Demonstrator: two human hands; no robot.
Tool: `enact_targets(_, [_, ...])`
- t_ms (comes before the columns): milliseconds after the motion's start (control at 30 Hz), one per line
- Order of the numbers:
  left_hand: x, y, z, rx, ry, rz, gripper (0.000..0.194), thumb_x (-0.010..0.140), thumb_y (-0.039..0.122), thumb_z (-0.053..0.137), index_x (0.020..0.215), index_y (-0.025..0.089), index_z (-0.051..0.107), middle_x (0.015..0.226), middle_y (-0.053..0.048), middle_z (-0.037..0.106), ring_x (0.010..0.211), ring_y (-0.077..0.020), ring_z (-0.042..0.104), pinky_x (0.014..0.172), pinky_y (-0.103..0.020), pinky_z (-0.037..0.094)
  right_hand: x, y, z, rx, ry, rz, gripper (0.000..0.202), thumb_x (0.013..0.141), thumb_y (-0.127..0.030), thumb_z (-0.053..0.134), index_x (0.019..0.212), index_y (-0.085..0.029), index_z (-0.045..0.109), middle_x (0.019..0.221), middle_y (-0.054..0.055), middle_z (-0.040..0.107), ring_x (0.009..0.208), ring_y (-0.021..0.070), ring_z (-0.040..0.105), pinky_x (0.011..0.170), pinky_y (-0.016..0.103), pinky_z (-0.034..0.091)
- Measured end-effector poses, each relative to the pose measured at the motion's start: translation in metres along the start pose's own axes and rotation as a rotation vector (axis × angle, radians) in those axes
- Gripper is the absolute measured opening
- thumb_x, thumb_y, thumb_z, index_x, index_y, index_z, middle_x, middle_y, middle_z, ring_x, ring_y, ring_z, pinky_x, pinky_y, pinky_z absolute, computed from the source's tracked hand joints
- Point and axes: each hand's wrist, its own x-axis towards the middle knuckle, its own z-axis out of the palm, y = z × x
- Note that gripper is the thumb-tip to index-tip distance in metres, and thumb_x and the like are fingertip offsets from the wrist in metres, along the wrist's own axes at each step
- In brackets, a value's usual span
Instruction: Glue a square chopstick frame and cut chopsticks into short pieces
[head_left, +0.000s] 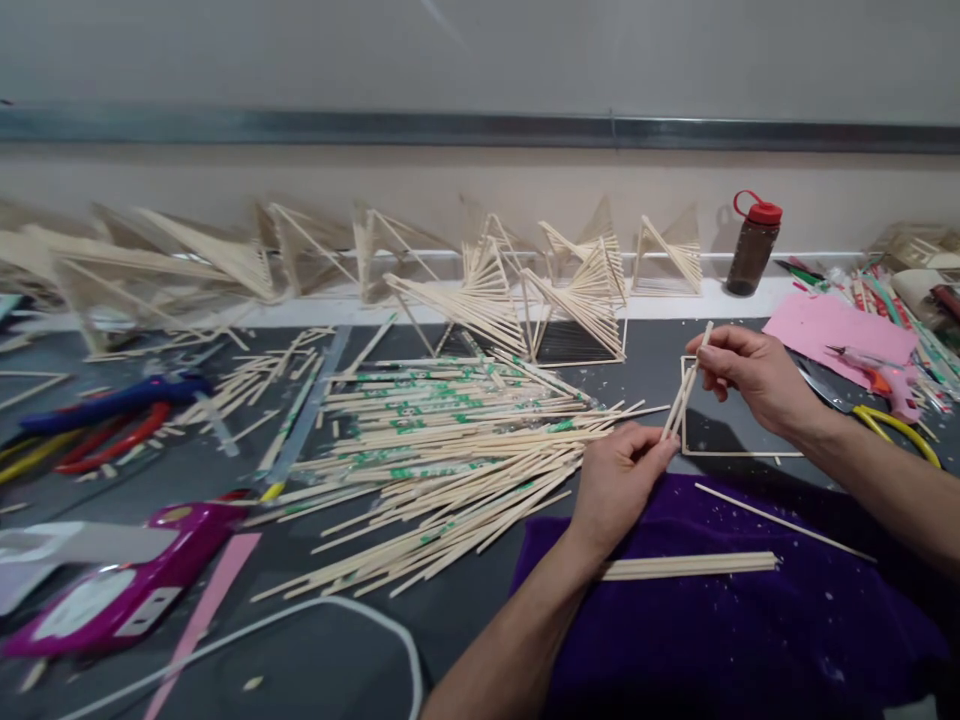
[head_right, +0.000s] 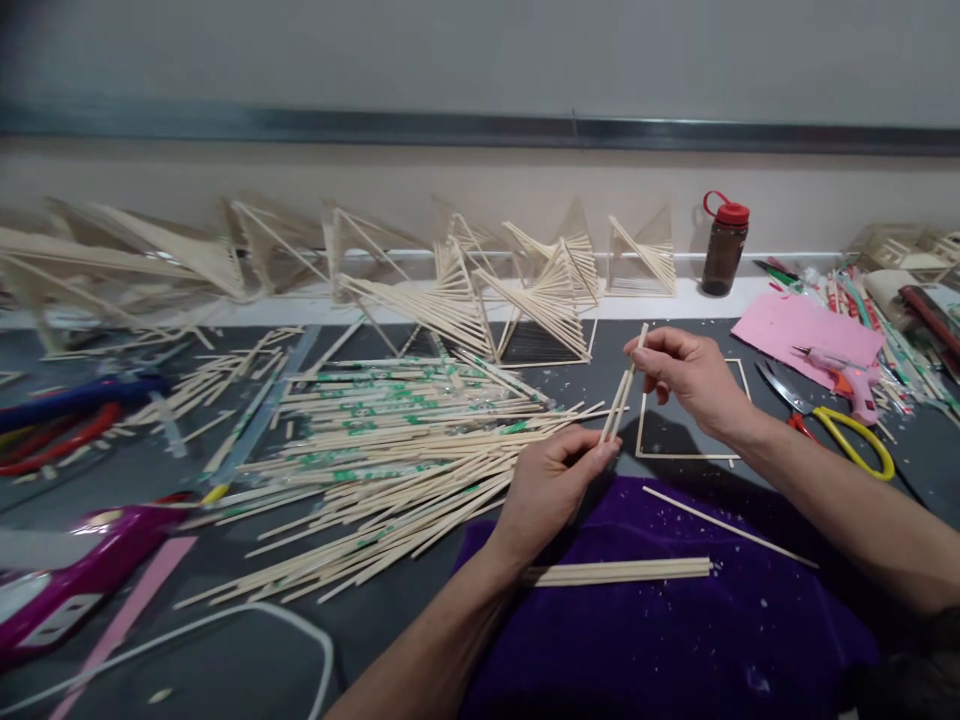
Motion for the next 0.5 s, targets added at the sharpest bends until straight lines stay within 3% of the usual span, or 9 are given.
enact_targets(233, [-0.005, 0.006, -0.001, -0.03, 0.061, 0.03, 0.016, 0.081, 0.027, 0.061, 0.078, 0.019, 0.074, 0.065, 0.001, 0.063, 0.062, -0.0108, 0.056, 0.059, -0.022, 0.039, -0.008, -0.002, 0.005, -0.021, -0.115, -0.006, 0.015, 0.076, -0.031, 0.071, 0.082, -0.018, 0.067, 0.064, -0.003, 0.059, 0.052, 0.0073, 0.054, 0.043, 0.019, 0.041])
enact_targets(500, [-0.006, 0.006, -0.001, -0.077, 0.064, 0.045, 0.014, 0.081, 0.027, 0.062, 0.081, 0.02, 0.075, 0.069, 0.0, 0.066, 0.065, -0.0115, 0.058, 0.061, -0.023, 0.042, -0.01, -0.004, 0.0, -0.046, -0.065, -0.019, 0.013, 0.076, -0.03, 0.072, 0.082, -0.02, 0.067, 0.065, -0.001, 0.06, 0.054, 0.009, 0.056, 0.043, 0.02, 0.041])
